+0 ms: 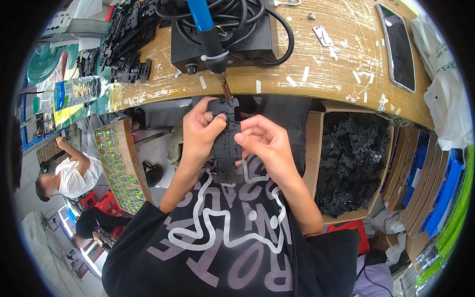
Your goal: The person assembles small black plastic electronic housings by inserting tiny components into slots and pressing them into place. They repeatedly pick up housings from a pile, insert parts, and place the assembled units into a cardboard box. The work is performed at a cluttered workbench with a soldering iron visible but not used.
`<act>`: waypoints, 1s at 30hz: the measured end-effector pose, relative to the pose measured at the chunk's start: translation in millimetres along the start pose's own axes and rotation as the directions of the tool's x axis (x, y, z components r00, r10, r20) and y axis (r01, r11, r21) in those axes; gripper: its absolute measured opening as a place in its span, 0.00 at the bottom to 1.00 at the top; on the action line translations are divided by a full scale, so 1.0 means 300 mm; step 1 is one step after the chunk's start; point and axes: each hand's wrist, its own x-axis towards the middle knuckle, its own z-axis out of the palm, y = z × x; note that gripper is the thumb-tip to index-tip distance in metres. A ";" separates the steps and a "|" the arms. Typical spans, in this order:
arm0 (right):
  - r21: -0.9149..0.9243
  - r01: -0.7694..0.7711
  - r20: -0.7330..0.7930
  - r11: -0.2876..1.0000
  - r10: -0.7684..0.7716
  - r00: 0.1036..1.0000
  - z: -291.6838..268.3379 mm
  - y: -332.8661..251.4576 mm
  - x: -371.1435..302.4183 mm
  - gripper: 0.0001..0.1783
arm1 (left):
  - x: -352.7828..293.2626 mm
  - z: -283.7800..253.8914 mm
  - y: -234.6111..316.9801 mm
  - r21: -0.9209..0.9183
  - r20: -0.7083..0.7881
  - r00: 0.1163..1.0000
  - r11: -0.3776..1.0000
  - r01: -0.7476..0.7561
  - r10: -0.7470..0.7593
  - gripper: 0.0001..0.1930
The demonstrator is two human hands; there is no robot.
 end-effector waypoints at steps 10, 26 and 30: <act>-0.119 -0.020 0.011 0.993 0.021 1.000 -0.049 0.035 -0.014 0.06 | -0.020 -0.012 -0.072 -0.040 0.137 0.990 0.999 -0.024 0.029 0.11; -0.126 0.414 -0.748 0.901 -0.361 0.557 -0.676 0.166 -0.107 0.07 | -0.010 -0.131 -0.137 0.044 -0.125 0.990 0.997 0.068 -0.062 0.16; -0.099 0.680 -0.995 0.727 -0.094 -0.044 -1.161 0.356 -0.243 0.09 | -0.022 -0.289 -0.110 -0.004 -0.421 0.902 0.995 -0.100 0.089 0.15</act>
